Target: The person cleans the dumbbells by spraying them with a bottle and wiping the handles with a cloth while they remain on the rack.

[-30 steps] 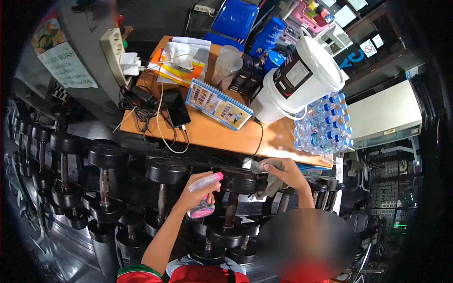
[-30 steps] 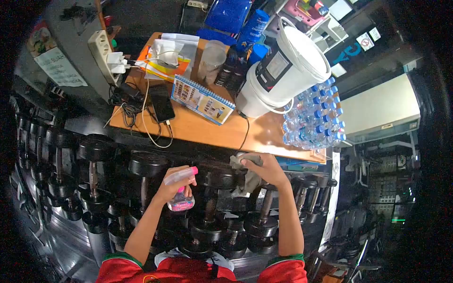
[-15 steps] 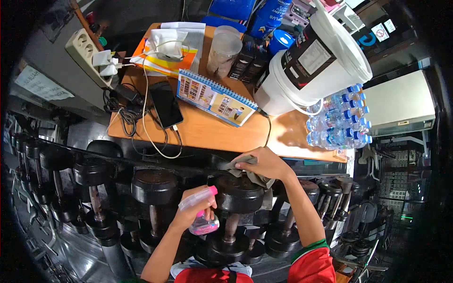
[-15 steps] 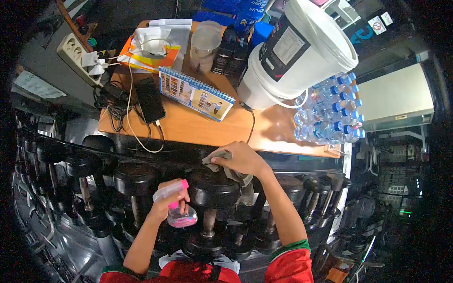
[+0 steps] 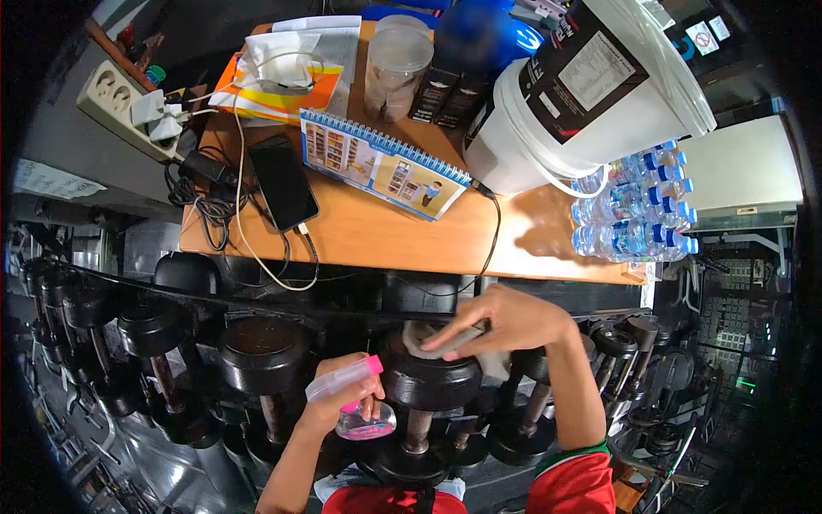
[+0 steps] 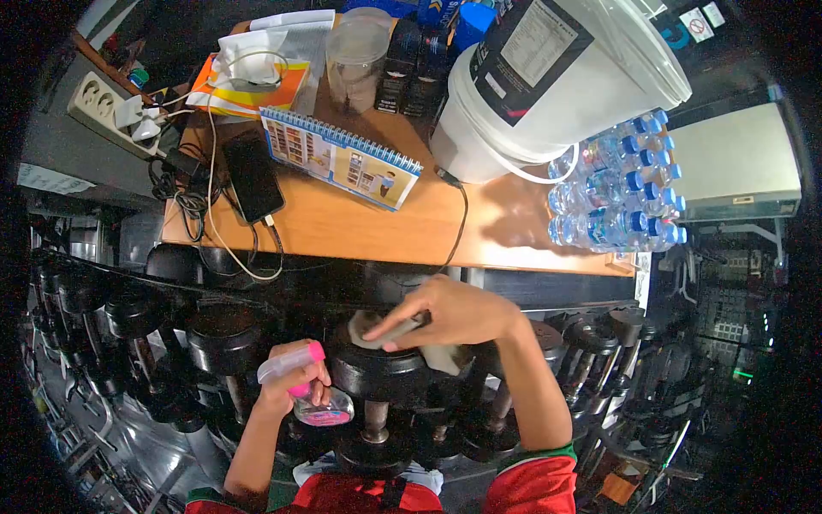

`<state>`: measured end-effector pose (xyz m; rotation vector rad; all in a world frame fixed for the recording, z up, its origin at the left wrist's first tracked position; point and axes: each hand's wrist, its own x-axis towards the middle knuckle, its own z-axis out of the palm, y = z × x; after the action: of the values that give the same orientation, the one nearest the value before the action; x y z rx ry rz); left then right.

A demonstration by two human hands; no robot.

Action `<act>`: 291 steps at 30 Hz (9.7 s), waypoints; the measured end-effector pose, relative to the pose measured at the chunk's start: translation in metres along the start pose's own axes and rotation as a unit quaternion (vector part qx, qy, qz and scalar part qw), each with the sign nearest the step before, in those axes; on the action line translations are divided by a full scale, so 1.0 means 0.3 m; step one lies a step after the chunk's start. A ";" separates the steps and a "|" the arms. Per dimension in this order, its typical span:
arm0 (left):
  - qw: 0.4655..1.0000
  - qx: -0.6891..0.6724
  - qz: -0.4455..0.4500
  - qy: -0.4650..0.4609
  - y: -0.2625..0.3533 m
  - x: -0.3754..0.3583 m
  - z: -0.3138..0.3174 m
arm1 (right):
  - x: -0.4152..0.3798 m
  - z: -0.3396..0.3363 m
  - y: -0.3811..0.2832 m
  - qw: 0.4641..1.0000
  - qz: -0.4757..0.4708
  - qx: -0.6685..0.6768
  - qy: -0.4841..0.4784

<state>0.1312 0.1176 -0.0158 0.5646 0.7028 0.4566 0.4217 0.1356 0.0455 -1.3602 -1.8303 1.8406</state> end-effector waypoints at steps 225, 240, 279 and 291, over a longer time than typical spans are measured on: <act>0.952 -0.034 -0.081 -0.292 -0.427 -0.216 0.373 | -0.880 0.951 0.207 0.750 0.125 -0.232 0.607; 0.949 0.136 -0.090 -0.269 -0.461 -0.213 0.371 | -0.408 1.150 0.311 0.235 -0.144 0.547 0.790; 0.948 0.174 -0.101 -0.248 -0.455 -0.211 0.386 | -0.360 1.206 0.232 0.289 -0.073 0.434 0.850; 0.945 0.176 -0.117 -0.251 -0.444 -0.209 0.387 | -0.316 1.217 0.562 0.253 -0.008 0.438 0.863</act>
<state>0.1976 -0.0567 0.0041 0.8834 0.3505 -0.0472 0.2902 -0.2139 -0.1316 -1.3103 0.4417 0.0676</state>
